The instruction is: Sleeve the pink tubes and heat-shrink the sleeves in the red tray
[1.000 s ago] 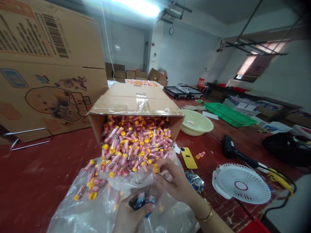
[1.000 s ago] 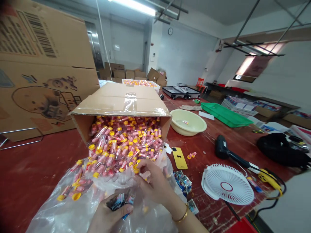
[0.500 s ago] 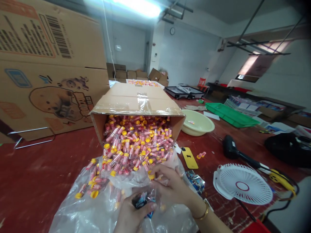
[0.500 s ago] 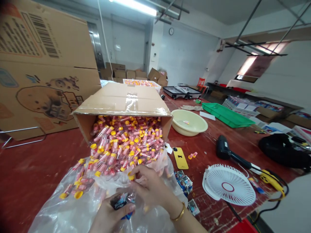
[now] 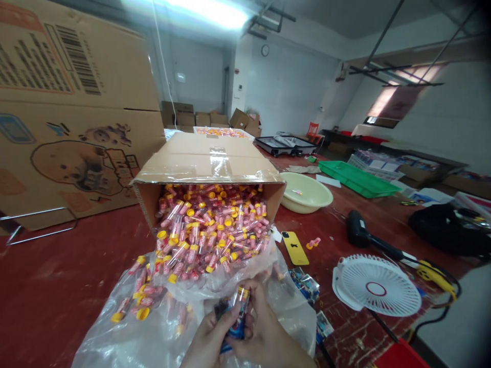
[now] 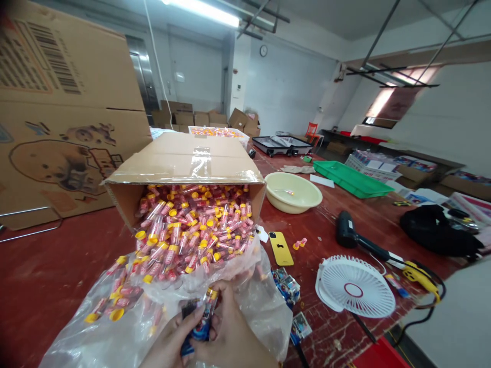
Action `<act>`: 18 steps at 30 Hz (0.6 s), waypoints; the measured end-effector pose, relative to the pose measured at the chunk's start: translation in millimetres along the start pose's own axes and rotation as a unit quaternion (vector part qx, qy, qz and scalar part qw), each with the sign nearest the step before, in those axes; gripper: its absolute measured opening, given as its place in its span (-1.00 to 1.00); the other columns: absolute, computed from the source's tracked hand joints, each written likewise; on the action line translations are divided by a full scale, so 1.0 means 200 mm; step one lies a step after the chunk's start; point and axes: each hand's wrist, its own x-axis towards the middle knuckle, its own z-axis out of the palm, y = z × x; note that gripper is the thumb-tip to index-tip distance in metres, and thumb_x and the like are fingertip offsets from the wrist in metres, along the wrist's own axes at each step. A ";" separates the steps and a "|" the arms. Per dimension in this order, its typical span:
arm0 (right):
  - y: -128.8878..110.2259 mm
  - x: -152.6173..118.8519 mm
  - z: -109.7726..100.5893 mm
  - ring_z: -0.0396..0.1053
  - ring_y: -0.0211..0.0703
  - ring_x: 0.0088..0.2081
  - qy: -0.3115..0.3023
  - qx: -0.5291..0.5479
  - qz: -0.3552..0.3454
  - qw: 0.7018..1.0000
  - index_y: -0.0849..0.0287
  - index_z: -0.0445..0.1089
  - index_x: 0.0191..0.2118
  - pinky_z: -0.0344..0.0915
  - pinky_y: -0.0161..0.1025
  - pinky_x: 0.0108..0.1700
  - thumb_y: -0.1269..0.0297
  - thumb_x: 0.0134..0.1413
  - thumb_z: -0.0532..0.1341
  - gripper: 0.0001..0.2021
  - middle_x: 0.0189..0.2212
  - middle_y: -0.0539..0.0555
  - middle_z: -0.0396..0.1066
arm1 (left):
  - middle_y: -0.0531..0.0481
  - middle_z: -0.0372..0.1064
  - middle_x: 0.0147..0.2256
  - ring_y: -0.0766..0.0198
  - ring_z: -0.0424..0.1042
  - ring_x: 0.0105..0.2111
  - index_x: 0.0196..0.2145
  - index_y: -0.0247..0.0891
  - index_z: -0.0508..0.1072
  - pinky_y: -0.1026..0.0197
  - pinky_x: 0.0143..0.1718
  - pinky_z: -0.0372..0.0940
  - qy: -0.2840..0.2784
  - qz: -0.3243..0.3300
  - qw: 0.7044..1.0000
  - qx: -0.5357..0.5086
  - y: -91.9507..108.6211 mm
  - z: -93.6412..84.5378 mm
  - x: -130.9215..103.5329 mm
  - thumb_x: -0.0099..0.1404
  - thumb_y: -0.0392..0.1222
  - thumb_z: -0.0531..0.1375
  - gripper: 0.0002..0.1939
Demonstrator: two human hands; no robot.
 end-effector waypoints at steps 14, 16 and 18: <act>-0.06 -0.03 -0.02 0.17 -0.37 -0.43 -0.001 -0.029 -0.008 1.000 0.01 0.05 -0.09 0.12 -0.42 -0.46 0.72 -0.31 0.15 -0.37 -0.32 -0.10 0.16 | -0.08 0.46 -0.56 0.29 0.40 -0.52 -0.50 -0.34 0.57 0.34 -0.43 0.29 -0.033 0.018 0.999 -0.029 -0.06 -0.02 0.02 -0.13 -0.03 0.45 -0.68; -0.09 -0.04 -0.02 0.17 -0.37 -0.43 -0.002 -0.032 0.000 0.999 0.01 0.05 -0.10 0.11 -0.43 -0.46 0.71 -0.29 0.15 -0.39 -0.32 -0.09 0.16 | -0.08 0.47 -0.55 0.29 0.40 -0.51 -0.50 -0.33 0.56 0.35 -0.42 0.28 -0.037 0.017 0.999 -0.025 -0.06 -0.02 0.02 -0.12 -0.02 0.45 -0.67; -0.11 -0.04 -0.01 0.18 -0.36 -0.42 -0.001 -0.030 0.013 0.999 0.01 0.05 -0.10 0.10 -0.43 -0.47 0.70 -0.27 0.16 -0.41 -0.33 -0.09 0.17 | -0.09 0.47 -0.54 0.29 0.41 -0.51 -0.48 -0.34 0.57 0.36 -0.43 0.28 -0.043 0.016 0.999 -0.020 -0.07 -0.03 0.02 -0.12 -0.01 0.44 -0.66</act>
